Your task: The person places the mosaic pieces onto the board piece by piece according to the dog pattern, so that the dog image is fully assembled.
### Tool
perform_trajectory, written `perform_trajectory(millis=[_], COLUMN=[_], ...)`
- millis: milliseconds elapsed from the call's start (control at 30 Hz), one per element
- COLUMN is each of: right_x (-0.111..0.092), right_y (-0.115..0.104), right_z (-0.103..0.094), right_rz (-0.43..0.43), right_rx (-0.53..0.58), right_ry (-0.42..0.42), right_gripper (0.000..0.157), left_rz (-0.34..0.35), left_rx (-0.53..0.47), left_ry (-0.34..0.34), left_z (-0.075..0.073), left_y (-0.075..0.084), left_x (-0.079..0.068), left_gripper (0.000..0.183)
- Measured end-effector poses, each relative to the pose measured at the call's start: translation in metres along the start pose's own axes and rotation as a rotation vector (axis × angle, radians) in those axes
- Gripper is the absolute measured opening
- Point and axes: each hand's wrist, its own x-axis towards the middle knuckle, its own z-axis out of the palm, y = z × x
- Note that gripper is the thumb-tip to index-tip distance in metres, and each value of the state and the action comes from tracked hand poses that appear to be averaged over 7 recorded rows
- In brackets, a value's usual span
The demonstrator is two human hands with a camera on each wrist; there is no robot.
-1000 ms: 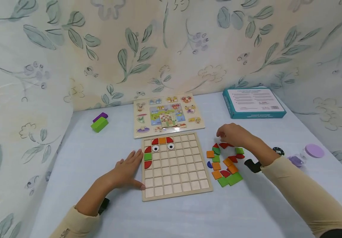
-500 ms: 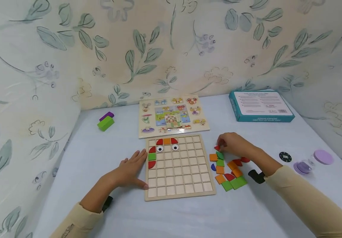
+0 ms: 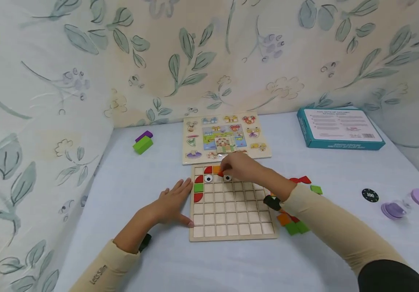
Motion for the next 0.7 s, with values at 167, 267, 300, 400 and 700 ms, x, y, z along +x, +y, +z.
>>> perform_trajectory(millis=[167, 267, 300, 400, 700], right_x=[0.015, 0.016, 0.016, 0.014, 0.016], right_y=[-0.017, -0.019, -0.02, -0.02, -0.018], right_z=[0.012, 0.013, 0.013, 0.013, 0.026], right_rz=[0.051, 0.066, 0.064, 0.042, -0.008], right_rx=[-0.114, -0.142, -0.14, -0.138, -0.282], right_ry=[-0.076, -0.097, -0.097, -0.09, 0.007], right_gripper=[0.016, 0.018, 0.017, 0.014, 0.009], left_rz=[0.012, 0.004, 0.001, -0.009, -0.013], left_rx=[0.0, 0.001, 0.003, 0.005, 0.021], left_ry=[-0.005, -0.008, -0.008, -0.01, -0.021], left_z=[-0.001, -0.002, -0.003, -0.004, -0.002], left_y=[0.006, 0.008, 0.009, 0.01, 0.002], left_x=[0.0, -0.001, -0.002, -0.003, -0.001], left_gripper=[0.117, 0.117, 0.117, 0.117, 0.118])
